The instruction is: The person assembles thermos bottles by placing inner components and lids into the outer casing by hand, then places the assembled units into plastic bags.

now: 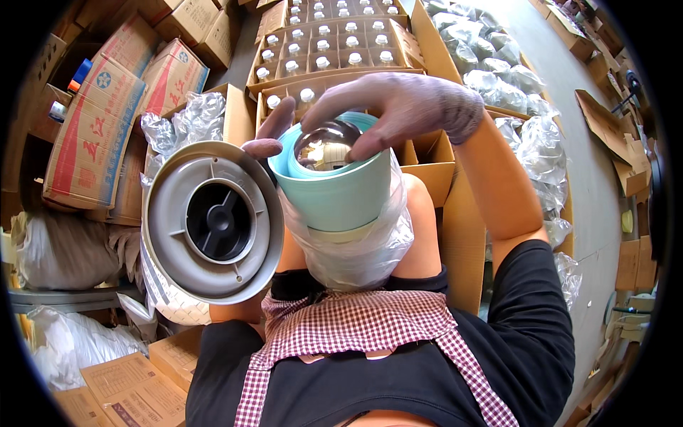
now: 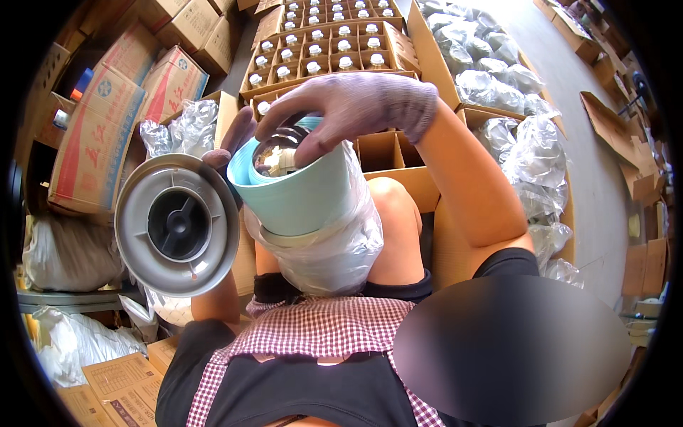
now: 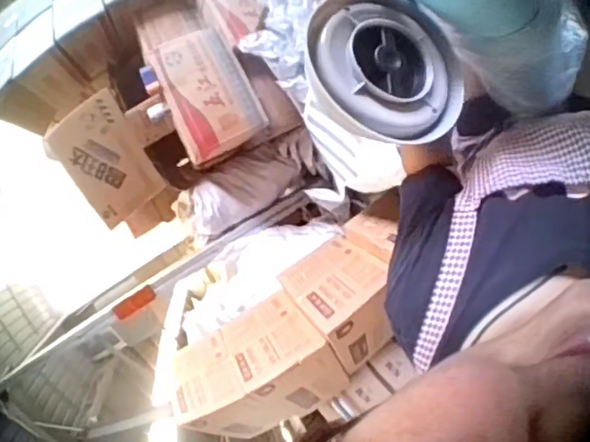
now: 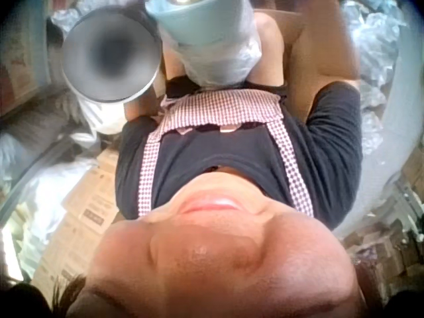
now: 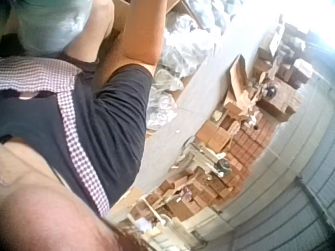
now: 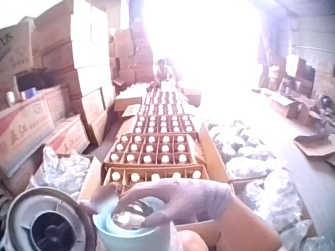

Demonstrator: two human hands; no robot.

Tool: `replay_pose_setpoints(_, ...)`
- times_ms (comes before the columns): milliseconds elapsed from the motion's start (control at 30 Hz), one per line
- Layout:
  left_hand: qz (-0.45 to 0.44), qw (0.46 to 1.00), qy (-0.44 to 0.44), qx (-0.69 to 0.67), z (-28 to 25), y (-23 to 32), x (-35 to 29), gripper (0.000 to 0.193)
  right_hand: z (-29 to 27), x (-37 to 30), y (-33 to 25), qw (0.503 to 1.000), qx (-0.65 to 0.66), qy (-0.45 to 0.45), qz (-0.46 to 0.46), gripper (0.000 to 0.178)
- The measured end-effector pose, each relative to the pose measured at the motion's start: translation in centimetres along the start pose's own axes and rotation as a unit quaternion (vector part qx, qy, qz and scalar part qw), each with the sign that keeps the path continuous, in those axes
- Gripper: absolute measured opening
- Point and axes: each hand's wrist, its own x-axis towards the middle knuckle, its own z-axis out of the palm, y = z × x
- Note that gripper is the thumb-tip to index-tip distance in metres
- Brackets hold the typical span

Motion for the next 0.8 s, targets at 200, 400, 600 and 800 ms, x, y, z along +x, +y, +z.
replay_pose_setpoints(200,-0.062,0.973,-0.114,-0.189,-1.5,0.3,-2.0,0.056,3.0,4.4,-6.9,0.895,-0.385,-0.033,0.221,0.063)
replay_pose_setpoints(400,0.074,0.945,0.318,-0.023,0.8,2.8,-1.2,0.069,2.7,3.1,-3.1,0.966,-0.203,-0.09,0.134,0.049)
replay_pose_setpoints(600,0.065,0.978,0.194,0.031,-2.3,2.3,-0.1,0.089,1.9,1.2,-0.6,0.991,-0.023,-0.111,0.076,0.065)
replay_pose_setpoints(800,0.064,0.978,0.174,0.099,0.5,0.6,1.5,0.055,2.0,-1.5,2.3,0.891,0.333,0.293,0.093,0.039)
